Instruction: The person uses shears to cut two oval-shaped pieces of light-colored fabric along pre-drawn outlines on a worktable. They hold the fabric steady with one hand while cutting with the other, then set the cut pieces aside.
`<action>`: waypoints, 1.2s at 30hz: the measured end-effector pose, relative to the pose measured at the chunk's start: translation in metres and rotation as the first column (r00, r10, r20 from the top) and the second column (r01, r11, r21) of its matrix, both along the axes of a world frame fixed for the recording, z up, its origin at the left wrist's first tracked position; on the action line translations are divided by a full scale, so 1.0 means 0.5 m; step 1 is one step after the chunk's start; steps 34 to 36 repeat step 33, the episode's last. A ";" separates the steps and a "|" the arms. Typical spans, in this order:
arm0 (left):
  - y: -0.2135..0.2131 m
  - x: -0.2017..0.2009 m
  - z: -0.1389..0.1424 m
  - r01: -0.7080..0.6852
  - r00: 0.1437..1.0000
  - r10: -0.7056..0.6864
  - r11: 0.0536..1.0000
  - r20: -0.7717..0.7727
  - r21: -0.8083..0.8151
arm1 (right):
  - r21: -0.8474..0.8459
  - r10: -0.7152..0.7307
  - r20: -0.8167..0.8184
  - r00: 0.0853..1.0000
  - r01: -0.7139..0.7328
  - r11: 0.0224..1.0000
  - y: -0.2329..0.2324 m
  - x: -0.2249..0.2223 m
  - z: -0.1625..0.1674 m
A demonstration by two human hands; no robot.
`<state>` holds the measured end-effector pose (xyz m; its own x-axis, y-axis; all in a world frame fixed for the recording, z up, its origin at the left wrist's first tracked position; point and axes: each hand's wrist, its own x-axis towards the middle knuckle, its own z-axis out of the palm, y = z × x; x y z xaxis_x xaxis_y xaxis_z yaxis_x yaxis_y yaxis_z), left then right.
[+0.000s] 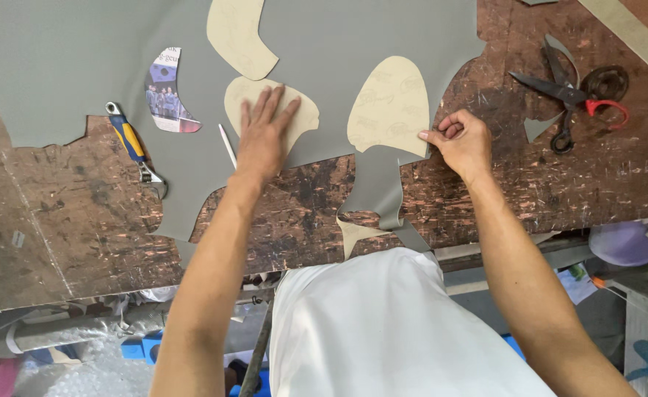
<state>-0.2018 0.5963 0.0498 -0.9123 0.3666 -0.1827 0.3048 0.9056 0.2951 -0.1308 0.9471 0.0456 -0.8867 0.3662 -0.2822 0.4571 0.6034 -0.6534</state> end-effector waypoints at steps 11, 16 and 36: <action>0.115 -0.066 0.039 -0.925 0.371 0.442 0.093 0.817 0.370 | -0.007 0.025 -0.021 0.999 -0.025 1.000 -0.011 0.011 0.006; 0.078 0.027 -0.003 -0.390 0.917 0.322 0.846 0.235 0.364 | 0.004 0.025 -0.052 0.998 -0.025 1.000 -0.003 0.005 -0.006; 0.153 0.165 -0.070 -0.215 0.977 0.210 0.955 0.046 0.204 | 0.009 0.034 -0.052 0.998 -0.034 0.999 0.009 0.010 -0.019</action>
